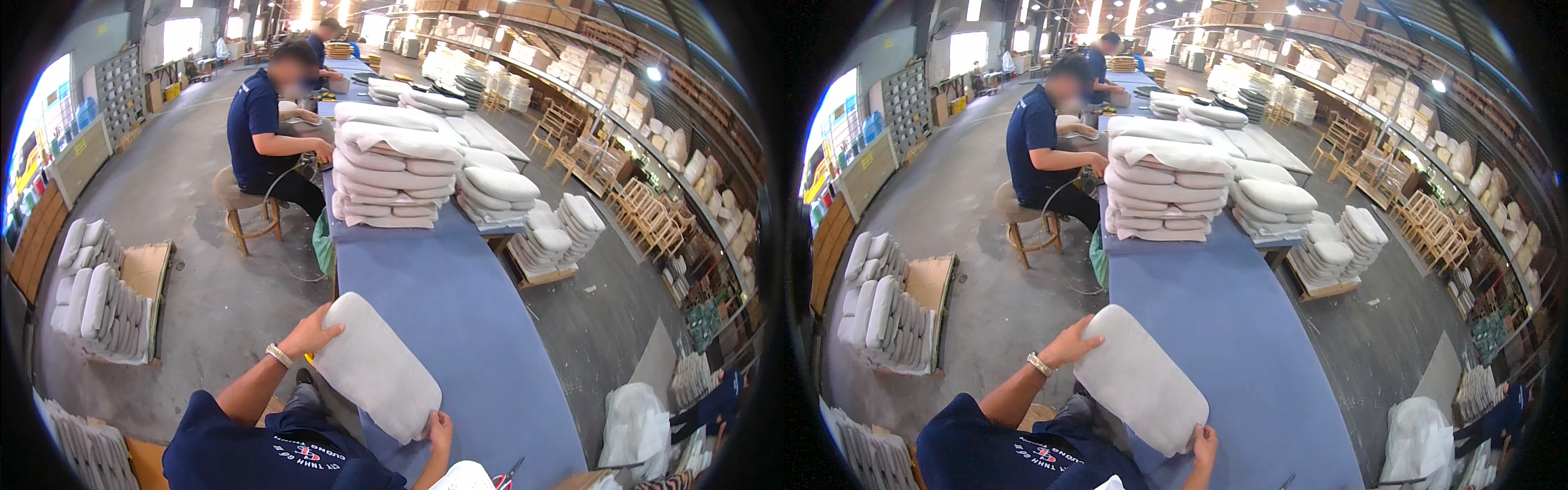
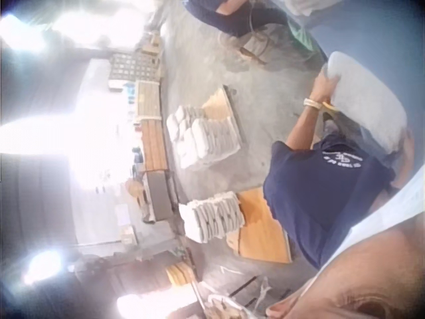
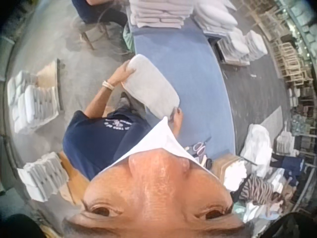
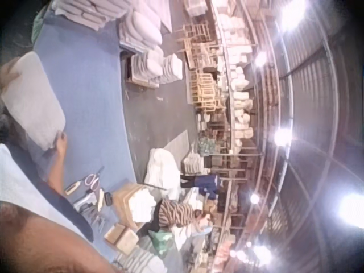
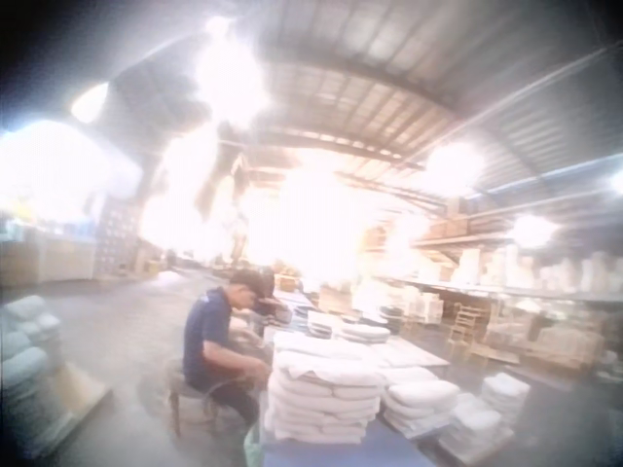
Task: The person staples a white cushion cover, trims excess fabric with a utility knife, and folds the cushion. They then place the finished cushion on a stack of similar cushions.
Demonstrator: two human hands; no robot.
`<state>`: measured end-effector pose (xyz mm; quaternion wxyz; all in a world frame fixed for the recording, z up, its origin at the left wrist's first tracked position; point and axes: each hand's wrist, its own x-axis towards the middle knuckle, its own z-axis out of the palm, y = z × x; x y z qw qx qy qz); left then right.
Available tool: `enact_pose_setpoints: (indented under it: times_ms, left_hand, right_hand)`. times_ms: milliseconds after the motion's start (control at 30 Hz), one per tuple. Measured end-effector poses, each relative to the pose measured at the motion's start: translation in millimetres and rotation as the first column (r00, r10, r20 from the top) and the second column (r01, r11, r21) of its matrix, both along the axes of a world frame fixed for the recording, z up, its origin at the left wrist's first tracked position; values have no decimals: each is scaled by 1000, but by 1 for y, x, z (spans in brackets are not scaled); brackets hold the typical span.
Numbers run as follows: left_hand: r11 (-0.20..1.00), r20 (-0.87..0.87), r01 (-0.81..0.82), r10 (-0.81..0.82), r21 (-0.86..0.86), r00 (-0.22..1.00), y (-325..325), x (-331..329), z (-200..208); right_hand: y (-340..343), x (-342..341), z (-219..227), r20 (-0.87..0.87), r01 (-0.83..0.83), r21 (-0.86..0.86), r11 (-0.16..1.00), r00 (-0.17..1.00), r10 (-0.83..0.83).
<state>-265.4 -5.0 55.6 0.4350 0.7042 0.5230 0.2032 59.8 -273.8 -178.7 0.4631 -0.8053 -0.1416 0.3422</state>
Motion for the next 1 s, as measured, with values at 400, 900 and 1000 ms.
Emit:
enact_pose_setpoints:
  times_ms: [400,900,1000]
  left_hand:
    - [937,428,350,-322,13,844,166,-26,-49]
    - [670,802,640,-581,375,138,334,5,174]
    - [723,669,684,-555,94,495,348,-6,69]
  right_hand:
    - [38,-81,56,-555,249,48,967,811,-182]
    - [329,-46,171,-200,360,875,323,878,-435]
    - [422,-23,290,-245,255,967,-6,934,261]
